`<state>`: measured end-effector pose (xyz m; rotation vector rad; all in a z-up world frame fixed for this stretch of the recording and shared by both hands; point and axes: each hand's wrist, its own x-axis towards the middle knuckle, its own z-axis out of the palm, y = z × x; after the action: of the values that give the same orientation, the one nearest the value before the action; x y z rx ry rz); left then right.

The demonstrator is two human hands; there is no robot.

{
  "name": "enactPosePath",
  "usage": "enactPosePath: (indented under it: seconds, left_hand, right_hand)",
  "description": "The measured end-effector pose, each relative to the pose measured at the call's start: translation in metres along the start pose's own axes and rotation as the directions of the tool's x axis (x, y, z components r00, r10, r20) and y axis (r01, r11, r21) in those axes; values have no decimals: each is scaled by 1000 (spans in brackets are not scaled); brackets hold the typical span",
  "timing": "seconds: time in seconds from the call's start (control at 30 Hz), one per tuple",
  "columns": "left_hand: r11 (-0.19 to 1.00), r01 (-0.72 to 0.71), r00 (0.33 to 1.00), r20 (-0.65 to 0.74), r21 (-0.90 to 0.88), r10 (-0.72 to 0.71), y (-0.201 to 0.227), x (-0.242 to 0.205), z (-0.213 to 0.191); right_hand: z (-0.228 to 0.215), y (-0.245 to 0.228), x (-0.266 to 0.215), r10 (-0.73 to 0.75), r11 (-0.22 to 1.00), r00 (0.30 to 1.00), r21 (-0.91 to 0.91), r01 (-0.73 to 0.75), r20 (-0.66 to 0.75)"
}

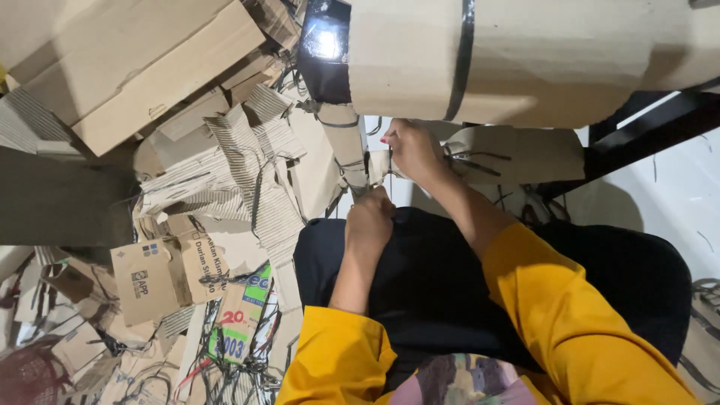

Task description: The person sits on the floor and ties black cords around cylindrical cardboard rolls. They pick up cords, wrap them around the rolls, and tie knots to secure them. The person handles multiple rolls and cords throughout the clip.

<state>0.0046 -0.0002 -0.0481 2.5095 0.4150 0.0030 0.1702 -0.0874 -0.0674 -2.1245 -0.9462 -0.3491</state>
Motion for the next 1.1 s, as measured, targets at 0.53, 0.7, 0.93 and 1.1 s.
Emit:
enactPosePath:
  seconds: [0.53, 0.7, 0.93, 1.1]
  left_hand:
    - [852, -427, 884, -339, -303, 323, 45, 0, -49]
    - [781, -305, 929, -351, -545, 118, 26, 19, -25]
    - [689, -307, 884, -464, -656, -49, 20, 28, 0]
    - [737, -341, 842, -538, -584, -37, 27, 30, 6]
  right_hand:
    - [-18, -13, 13, 324, 938, 910, 38, -345, 259]
    - [-13, -3, 13, 337, 901, 914, 205, -383, 226]
    - [-35, -16, -4, 259, 803, 964, 541, -249, 60]
    - [-54, -29, -19, 274, 815, 962, 530, -233, 2]
